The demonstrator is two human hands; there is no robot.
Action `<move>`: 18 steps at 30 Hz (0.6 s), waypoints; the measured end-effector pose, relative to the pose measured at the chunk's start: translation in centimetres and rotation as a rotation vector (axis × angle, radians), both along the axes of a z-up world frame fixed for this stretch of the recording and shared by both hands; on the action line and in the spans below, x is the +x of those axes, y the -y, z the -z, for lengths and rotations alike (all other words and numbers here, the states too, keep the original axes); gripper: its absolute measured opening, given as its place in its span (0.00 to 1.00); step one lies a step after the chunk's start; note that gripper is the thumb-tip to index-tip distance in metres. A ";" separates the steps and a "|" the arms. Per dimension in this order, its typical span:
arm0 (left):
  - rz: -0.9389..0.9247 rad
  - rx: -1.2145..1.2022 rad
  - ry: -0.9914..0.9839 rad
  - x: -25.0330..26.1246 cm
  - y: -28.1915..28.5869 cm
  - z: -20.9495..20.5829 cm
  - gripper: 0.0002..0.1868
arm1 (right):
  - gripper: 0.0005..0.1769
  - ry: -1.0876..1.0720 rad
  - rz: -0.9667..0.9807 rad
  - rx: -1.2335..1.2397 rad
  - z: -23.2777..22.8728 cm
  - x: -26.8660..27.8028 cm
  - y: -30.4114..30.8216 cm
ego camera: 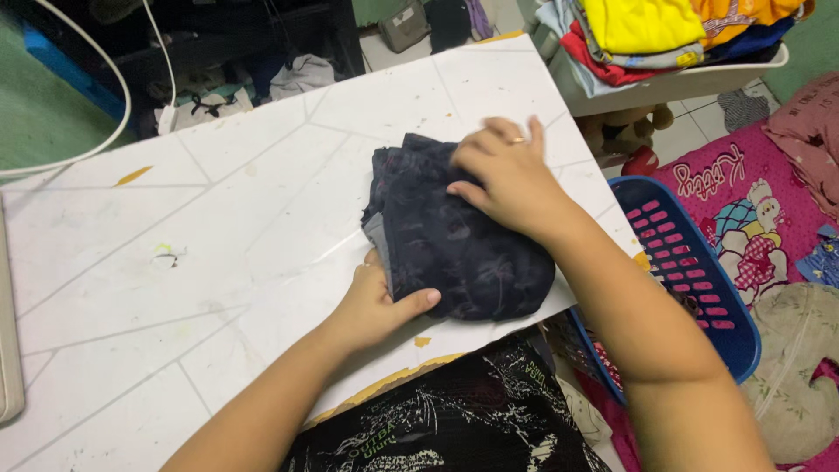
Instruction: The person folds several items of clothing one by one on a white table. They pick up a yellow short, a striped shirt, a patterned top, and dark shorts from a blue basket, fold each item, and place them on a growing stack.
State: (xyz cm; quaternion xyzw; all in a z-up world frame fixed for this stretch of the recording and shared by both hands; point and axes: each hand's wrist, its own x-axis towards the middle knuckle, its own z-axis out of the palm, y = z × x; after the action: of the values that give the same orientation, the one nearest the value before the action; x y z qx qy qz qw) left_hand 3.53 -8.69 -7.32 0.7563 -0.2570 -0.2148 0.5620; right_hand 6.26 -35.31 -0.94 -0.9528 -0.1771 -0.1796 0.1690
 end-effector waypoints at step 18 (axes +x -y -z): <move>-0.405 0.090 0.337 5.2 -0.2 -3.3 0.27 | 0.19 -0.048 0.213 0.467 0.2 -5.4 3.4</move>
State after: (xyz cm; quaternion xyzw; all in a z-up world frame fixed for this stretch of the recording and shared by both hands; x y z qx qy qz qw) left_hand 8.76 -8.53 -3.97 0.8416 -0.1804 0.0200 0.5086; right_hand 0.88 -38.69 -1.10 -0.9052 -0.0255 -0.2096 0.3689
